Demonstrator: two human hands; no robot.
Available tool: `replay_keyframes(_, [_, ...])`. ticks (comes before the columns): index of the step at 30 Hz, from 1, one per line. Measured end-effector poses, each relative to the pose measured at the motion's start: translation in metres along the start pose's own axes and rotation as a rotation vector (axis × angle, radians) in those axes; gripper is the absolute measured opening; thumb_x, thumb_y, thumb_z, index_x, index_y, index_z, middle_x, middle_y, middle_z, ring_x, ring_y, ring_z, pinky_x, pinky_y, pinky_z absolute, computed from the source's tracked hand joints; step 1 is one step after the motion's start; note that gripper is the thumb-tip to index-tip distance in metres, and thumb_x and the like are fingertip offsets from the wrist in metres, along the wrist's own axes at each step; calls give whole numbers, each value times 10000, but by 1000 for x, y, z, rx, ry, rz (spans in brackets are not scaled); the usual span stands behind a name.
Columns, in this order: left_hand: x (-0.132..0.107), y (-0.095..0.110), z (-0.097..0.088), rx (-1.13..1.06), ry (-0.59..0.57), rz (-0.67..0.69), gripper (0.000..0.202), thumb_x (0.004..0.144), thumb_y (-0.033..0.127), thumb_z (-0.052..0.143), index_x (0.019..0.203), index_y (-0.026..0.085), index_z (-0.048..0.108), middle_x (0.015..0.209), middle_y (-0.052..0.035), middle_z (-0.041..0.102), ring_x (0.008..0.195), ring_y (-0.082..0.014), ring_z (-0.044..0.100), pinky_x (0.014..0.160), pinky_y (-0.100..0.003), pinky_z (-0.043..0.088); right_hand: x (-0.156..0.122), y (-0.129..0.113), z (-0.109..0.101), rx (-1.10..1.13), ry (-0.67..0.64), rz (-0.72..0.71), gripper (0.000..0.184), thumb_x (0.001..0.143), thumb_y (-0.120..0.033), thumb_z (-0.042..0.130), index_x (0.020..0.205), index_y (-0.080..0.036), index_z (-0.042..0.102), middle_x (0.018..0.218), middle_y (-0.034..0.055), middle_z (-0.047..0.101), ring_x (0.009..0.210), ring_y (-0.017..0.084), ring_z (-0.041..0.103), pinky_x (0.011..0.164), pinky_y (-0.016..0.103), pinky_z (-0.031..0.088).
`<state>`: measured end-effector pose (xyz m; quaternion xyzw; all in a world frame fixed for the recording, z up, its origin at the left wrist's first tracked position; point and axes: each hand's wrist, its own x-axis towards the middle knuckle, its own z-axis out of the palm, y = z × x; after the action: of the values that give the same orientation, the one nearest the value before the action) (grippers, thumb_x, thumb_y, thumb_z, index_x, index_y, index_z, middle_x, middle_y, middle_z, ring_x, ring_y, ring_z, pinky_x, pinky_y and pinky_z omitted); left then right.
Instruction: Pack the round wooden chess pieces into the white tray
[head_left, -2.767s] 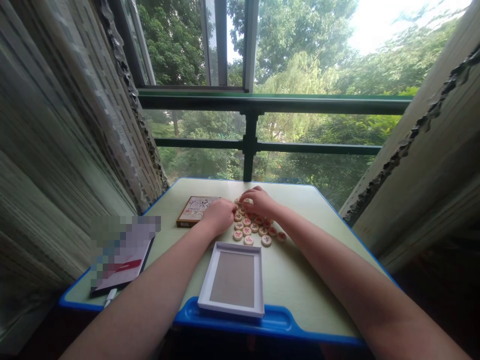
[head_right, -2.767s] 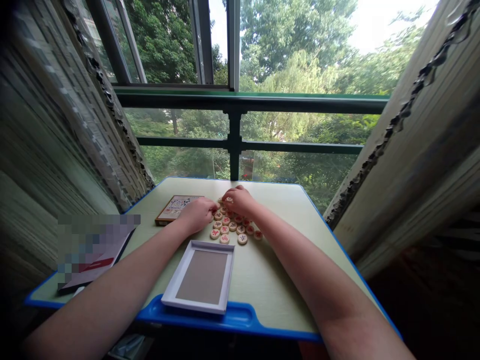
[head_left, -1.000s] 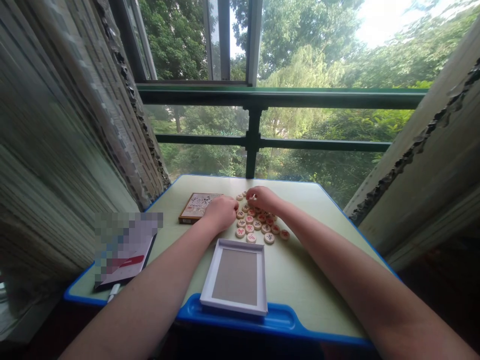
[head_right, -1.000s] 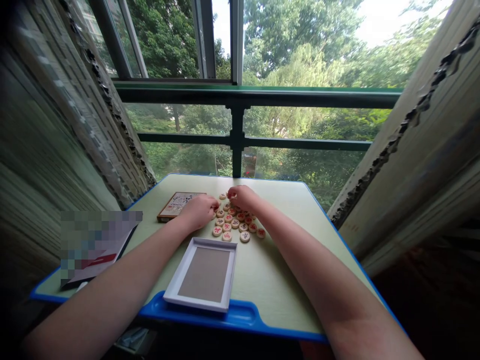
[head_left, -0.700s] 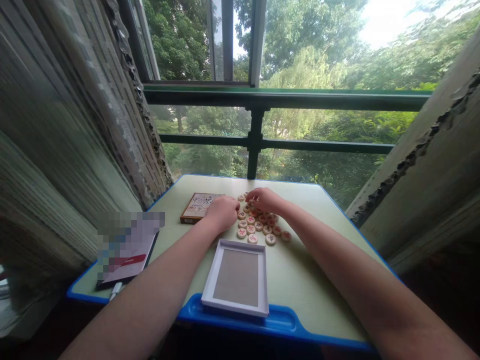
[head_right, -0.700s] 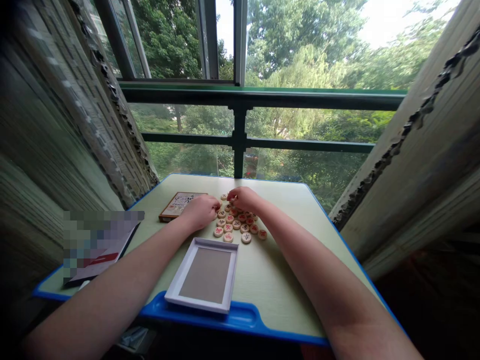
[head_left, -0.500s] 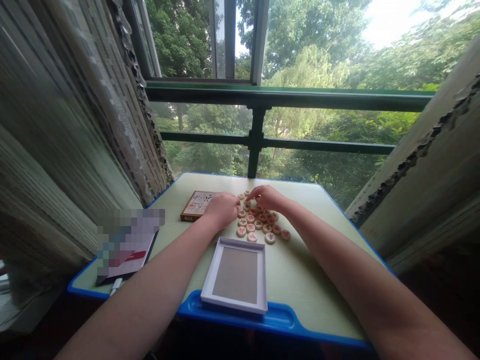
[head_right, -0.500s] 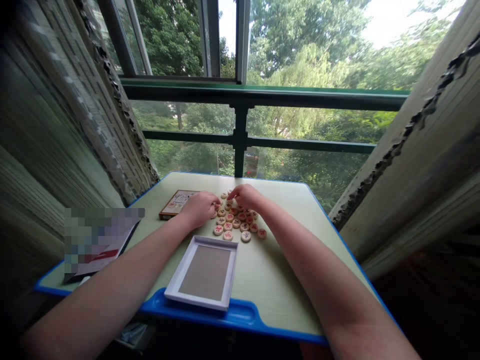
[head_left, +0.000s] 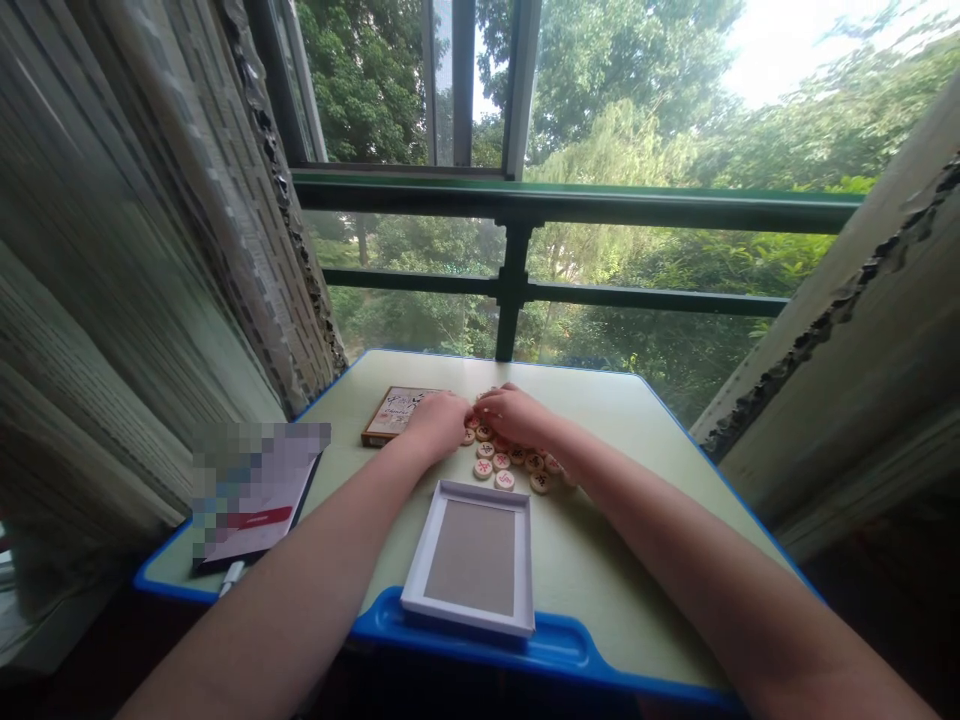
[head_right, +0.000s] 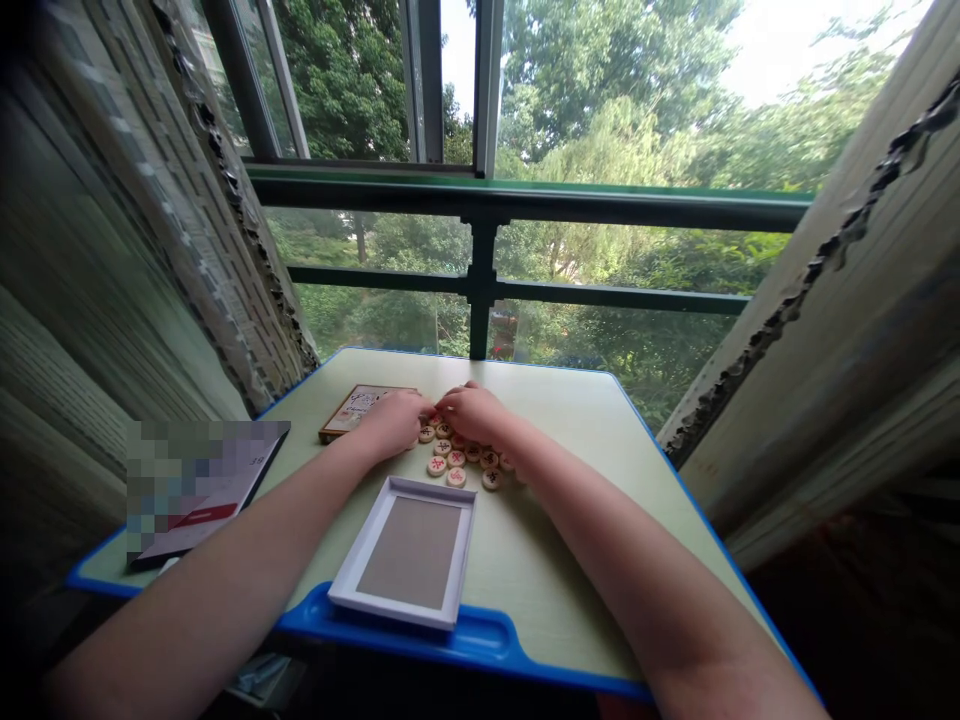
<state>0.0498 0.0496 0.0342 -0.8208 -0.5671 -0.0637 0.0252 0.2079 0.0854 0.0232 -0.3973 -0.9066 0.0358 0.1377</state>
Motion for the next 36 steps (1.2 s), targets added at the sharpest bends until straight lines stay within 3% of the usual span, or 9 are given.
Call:
replay_keyframes(8, [4,-9,-1,-23,166,-169,398,719,95,459,1017,209,698,997,-73,700,989,-209,603,900,-306,430,0,-2,-2,6,37,183,190,817,-259,564,888,-214,734,853,45,708,886,205,545,757,271,411])
replay_keyframes(11, [3,-10,-3,-27,155,-202,399,723,95,450,1003,223,705,999,-66,703,980,-208,609,894,-310,435,1,-2,1,13,58,222,172,792,-262,589,883,-225,730,848,41,706,879,213,534,739,278,416])
replay_keyframes(18, [2,-6,-1,-4,77,-103,370,734,146,478,1015,243,698,1029,-71,684,1003,-213,596,918,-317,416,3,0,6,85,152,178,175,759,-229,633,913,-222,715,924,46,687,906,205,513,827,307,423])
replay_keyframes(23, [3,-5,0,16,33,-74,343,747,164,459,972,242,706,1010,-68,683,1031,-200,578,959,-311,378,3,0,9,176,184,207,181,749,-115,604,865,-208,706,912,43,645,838,157,560,785,273,442])
replay_keyframes(31, [2,-4,0,20,55,-50,328,729,125,456,912,221,711,975,-89,686,970,-217,592,917,-338,392,4,1,10,219,132,202,300,704,8,502,795,-181,718,903,40,639,775,131,589,766,228,446])
replay_keyframes(36, [4,-6,2,2,57,-53,337,737,134,465,960,219,704,1022,-98,679,1061,-228,568,957,-346,378,3,0,3,197,138,224,322,719,2,464,778,-171,729,876,49,661,780,140,588,785,225,439])
